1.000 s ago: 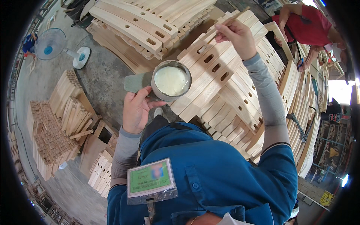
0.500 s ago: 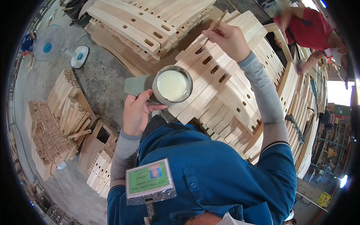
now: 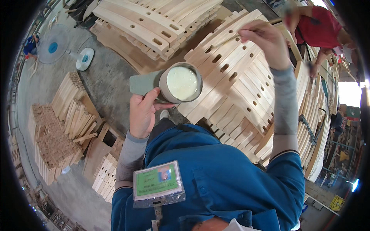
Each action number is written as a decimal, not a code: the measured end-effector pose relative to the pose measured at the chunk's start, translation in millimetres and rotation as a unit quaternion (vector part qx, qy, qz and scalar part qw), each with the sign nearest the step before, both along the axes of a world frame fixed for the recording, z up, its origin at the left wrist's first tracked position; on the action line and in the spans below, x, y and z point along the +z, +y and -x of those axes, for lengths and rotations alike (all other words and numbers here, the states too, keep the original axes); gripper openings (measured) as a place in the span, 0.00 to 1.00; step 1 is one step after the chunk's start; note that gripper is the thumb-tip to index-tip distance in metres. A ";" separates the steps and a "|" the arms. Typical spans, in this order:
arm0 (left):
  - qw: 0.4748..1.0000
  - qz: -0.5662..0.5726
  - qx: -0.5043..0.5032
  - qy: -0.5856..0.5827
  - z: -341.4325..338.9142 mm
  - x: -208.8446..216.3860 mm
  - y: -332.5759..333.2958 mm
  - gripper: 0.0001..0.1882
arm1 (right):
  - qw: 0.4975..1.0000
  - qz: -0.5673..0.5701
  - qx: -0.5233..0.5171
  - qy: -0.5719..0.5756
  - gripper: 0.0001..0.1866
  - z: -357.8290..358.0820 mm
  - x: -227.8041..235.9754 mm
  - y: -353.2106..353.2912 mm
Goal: The person pours liquids from two bottles into a container, then uses a power drill to mix the contents. After mixing, the person walks through a workshop and applies the mixture to wooden chair parts using a brush.
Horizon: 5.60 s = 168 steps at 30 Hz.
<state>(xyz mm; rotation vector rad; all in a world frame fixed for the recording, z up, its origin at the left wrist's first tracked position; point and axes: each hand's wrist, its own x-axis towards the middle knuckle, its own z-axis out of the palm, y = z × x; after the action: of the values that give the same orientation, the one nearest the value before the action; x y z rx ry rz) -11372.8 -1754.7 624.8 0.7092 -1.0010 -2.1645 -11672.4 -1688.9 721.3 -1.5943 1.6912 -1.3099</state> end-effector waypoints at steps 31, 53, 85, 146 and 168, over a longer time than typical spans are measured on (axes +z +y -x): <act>1.000 -0.020 0.017 -0.008 4.3 -1.2 18.9 0.13 | 0.983 0.032 -0.107 -0.143 0.08 13.0 -44.6 17.2; 0.995 0.014 0.096 -0.015 -19.3 10.7 18.9 0.12 | 0.994 -0.037 0.037 0.100 0.10 -16.5 -51.3 -7.3; 0.995 0.084 0.046 0.004 2.7 33.0 30.5 0.13 | 0.975 -0.006 0.046 -0.218 0.05 -65.3 -8.1 74.4; 0.995 0.077 0.056 0.001 -3.9 23.6 35.3 0.13 | 0.980 0.023 0.061 -0.188 0.04 -61.9 13.2 78.3; 0.999 -0.016 -0.040 0.005 14.9 2.9 55.0 0.13 | 0.965 0.042 -0.126 -0.228 0.05 0.9 -33.4 83.7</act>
<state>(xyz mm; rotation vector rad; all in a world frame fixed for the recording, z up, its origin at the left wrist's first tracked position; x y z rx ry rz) -11387.7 -1699.7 627.7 0.6823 -1.0069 -2.2567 -11673.3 -1605.1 687.9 -1.0277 1.5922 -1.7365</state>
